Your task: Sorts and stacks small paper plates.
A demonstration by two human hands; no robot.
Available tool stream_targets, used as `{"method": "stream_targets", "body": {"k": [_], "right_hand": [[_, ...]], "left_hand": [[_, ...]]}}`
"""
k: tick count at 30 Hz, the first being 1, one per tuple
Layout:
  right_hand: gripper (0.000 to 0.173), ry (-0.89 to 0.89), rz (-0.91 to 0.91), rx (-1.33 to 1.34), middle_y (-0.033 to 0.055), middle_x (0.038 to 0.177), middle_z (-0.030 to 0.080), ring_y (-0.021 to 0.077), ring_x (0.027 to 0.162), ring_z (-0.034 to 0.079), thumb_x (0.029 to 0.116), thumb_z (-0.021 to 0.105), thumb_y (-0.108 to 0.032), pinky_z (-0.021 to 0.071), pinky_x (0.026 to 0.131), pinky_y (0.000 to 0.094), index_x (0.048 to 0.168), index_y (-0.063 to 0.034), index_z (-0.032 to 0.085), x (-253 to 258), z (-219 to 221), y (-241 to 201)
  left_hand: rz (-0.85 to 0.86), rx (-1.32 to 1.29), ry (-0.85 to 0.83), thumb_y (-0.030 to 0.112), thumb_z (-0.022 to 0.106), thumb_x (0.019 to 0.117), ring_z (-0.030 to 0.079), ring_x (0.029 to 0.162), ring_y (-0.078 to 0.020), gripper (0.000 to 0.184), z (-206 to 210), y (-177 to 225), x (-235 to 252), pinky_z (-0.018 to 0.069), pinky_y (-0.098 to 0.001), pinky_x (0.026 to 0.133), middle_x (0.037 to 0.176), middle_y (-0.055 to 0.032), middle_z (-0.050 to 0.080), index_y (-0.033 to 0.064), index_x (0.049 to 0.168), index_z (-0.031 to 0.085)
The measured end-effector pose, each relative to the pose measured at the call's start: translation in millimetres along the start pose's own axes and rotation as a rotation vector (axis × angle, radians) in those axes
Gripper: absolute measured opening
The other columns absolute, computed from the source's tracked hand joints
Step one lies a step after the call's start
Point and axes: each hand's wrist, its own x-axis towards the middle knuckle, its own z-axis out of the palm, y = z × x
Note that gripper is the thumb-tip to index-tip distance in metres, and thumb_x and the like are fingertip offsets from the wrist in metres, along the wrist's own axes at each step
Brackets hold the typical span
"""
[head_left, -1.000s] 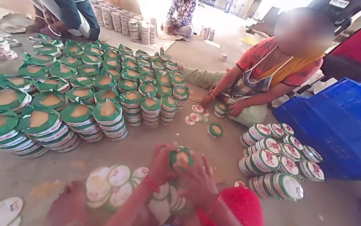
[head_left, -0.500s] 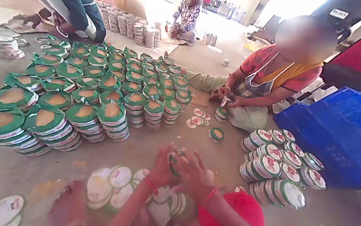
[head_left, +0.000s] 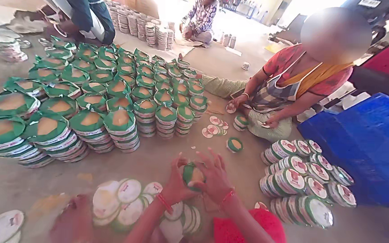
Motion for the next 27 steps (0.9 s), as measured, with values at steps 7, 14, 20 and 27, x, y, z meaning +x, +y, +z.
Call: {"method": "stream_targets", "body": {"k": [7,14,20,27], "right_hand": [[0.080,-0.039,-0.133,-0.079,0.0038,0.154,0.053,0.0411,0.149,0.036,0.0844,0.054,-0.078,0.0233,0.117,0.0721,0.132,-0.0159,0.070,-4,1,-22],[0.066,0.033,-0.249,-0.145,0.0064,0.146,0.060,0.0385,0.144,0.046,0.0827,0.065,-0.070,0.0305,0.114,0.0717,0.116,-0.0136,0.077,-22,-9,-38],[0.027,0.090,-0.033,0.323,0.0104,0.112,0.073,0.0273,0.107,0.070,0.0948,0.066,-0.034,0.0588,0.089,0.0465,0.103,-0.0111,0.077,-76,9,-43],[0.053,-0.593,0.066,0.305,0.0178,0.161,0.041,0.0341,0.152,0.033,0.0985,0.063,-0.018,0.0317,0.122,0.0505,0.148,-0.0020,0.051,-84,106,-79]], "left_hand": [[-0.034,-0.045,-0.031,0.023,0.090,0.0615,0.059,0.123,-0.0259,0.125,-3,6,2,0.0492,-0.0362,0.106,0.130,-0.0274,0.056,-0.0159,0.152,0.012],[-0.068,-0.068,-0.070,0.034,0.095,0.0538,0.058,0.123,-0.0224,0.136,-5,3,2,0.0492,-0.0338,0.105,0.131,-0.0233,0.056,-0.0129,0.153,0.014],[-0.207,0.060,-0.313,0.024,0.099,0.0500,0.045,0.138,-0.0378,0.138,-32,14,13,0.0384,-0.0501,0.115,0.146,-0.0269,0.047,-0.0034,0.158,0.017],[-0.581,0.251,-0.365,0.014,0.094,0.0696,0.035,0.145,-0.0441,0.127,-77,14,28,0.0351,-0.0549,0.116,0.156,-0.0279,0.034,0.0063,0.162,0.007]]}}
